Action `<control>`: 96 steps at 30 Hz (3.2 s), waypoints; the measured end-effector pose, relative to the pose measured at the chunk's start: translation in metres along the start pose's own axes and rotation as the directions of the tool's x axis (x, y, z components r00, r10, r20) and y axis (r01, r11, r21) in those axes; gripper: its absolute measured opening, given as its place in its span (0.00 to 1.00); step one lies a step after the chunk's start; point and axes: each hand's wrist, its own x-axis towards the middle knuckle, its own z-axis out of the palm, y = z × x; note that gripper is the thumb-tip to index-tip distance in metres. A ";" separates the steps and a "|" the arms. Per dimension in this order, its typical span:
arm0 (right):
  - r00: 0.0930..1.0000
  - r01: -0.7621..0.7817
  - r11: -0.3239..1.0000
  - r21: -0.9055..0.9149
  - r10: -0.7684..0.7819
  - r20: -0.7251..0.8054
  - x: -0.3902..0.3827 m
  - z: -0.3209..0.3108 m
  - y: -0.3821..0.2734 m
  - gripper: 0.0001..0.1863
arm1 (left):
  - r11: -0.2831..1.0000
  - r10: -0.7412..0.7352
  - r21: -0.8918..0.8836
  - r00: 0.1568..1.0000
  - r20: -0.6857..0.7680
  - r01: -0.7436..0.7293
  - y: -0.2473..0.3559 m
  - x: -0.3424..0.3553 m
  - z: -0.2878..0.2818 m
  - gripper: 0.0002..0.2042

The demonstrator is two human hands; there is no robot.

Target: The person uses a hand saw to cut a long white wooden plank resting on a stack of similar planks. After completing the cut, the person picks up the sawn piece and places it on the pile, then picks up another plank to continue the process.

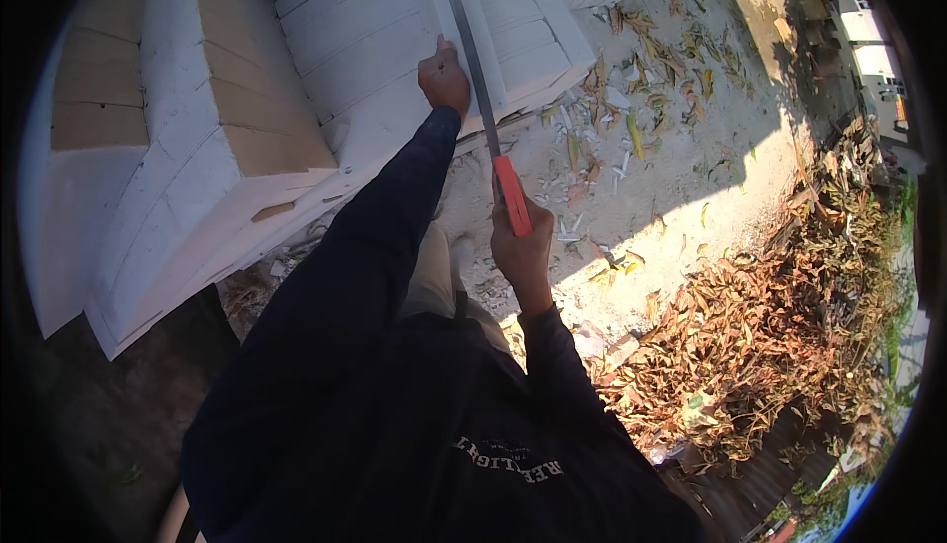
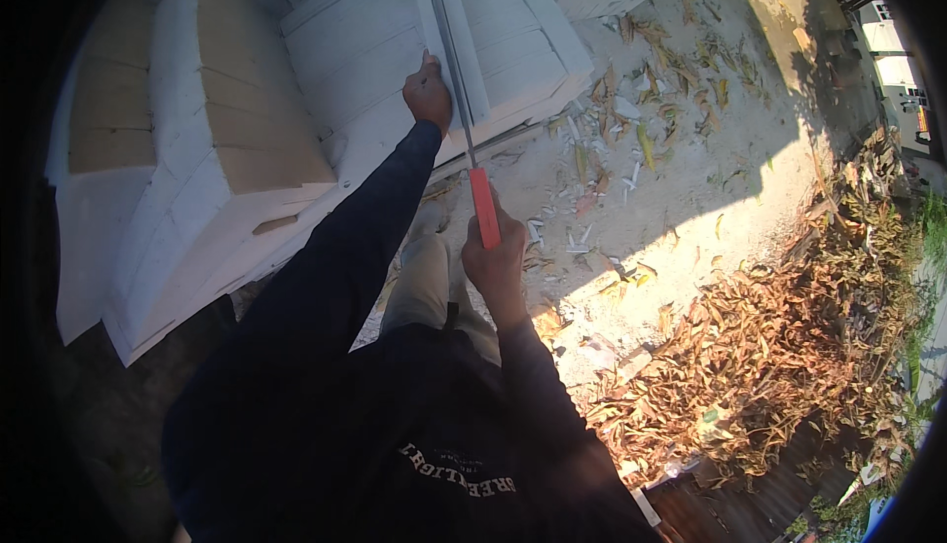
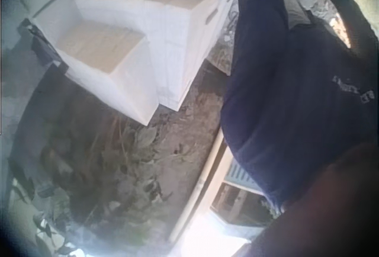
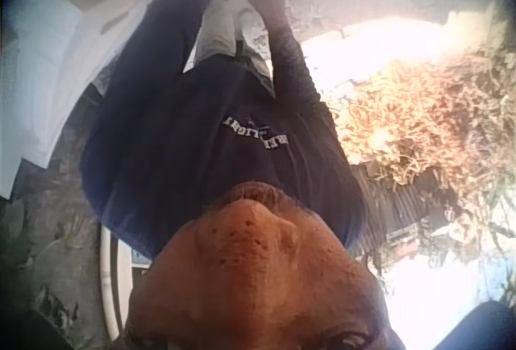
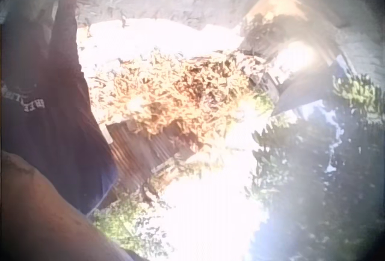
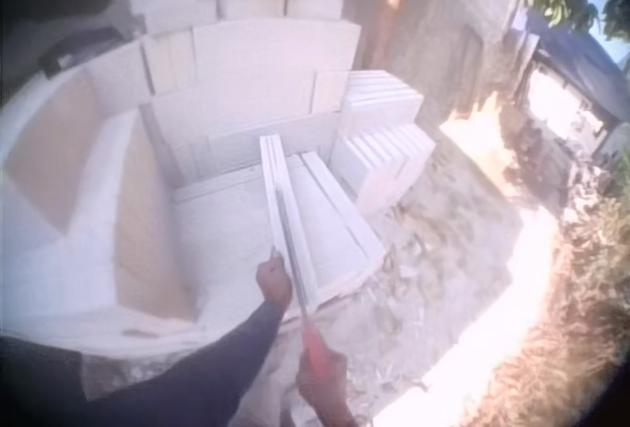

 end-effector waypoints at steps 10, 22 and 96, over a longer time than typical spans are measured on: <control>0.982 0.126 0.990 -0.060 -0.133 -0.137 -0.059 0.001 0.018 0.27 | 1.000 -0.023 -0.011 0.996 0.084 0.024 0.004 -0.001 -0.006 0.17; 0.987 0.093 0.996 -0.014 -0.094 -0.132 -0.067 -0.002 0.019 0.26 | 0.998 -0.058 0.021 0.988 0.141 0.055 0.003 0.003 -0.006 0.19; 0.980 -0.188 0.977 0.104 0.194 -0.052 -0.136 -0.037 0.027 0.30 | 0.946 -0.245 -0.155 0.941 0.234 0.285 -0.006 0.018 -0.007 0.20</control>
